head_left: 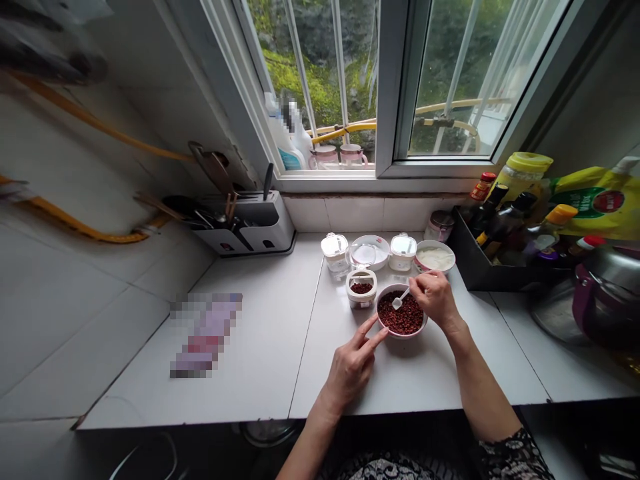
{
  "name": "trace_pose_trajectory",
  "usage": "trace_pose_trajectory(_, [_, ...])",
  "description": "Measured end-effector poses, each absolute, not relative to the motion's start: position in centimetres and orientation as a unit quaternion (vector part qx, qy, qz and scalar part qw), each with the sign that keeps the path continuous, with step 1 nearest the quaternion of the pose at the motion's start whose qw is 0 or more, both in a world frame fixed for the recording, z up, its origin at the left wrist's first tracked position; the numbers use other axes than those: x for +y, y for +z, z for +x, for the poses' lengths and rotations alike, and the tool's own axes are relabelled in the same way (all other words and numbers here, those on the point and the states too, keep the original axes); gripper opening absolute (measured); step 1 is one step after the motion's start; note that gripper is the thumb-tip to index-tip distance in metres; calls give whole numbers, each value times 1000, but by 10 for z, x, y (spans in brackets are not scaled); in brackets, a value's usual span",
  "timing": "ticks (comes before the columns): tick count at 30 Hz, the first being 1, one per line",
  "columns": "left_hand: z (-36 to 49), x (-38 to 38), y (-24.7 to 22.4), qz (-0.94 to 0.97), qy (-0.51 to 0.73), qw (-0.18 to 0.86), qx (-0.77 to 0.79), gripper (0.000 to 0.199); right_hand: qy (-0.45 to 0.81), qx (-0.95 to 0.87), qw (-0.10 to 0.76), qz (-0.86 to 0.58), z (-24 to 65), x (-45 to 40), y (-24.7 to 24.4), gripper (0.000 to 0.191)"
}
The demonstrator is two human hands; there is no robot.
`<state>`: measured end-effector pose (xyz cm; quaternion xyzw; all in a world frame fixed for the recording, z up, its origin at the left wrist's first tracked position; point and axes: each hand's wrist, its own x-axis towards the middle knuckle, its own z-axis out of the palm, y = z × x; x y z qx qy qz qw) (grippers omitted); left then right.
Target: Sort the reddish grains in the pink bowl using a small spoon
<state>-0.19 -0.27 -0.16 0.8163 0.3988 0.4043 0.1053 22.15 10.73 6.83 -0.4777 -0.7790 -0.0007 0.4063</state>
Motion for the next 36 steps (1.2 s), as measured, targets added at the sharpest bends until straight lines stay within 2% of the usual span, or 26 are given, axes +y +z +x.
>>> trace_pose_trajectory(4, [-2,-3,-2,815,410,105,395,69,-5,-802,370,-470,212,106,62,40])
trace_pose_trajectory(10, [-2,-3,-3,816,400,107,403,68,4,-769,400,-498,221,109,64,44])
trace_pose_trajectory(17, [-2,-2,-3,817,402,102,399,69,45,-802,372,-466,214,108,63,45])
trace_pose_trajectory(24, [-1,-3,-1,816,407,106,397,69,88,-771,401,-488,215,106,71,49])
trace_pose_trajectory(36, [-1,-2,-2,815,413,92,396,72,248,-675,432,-545,216,106,67,48])
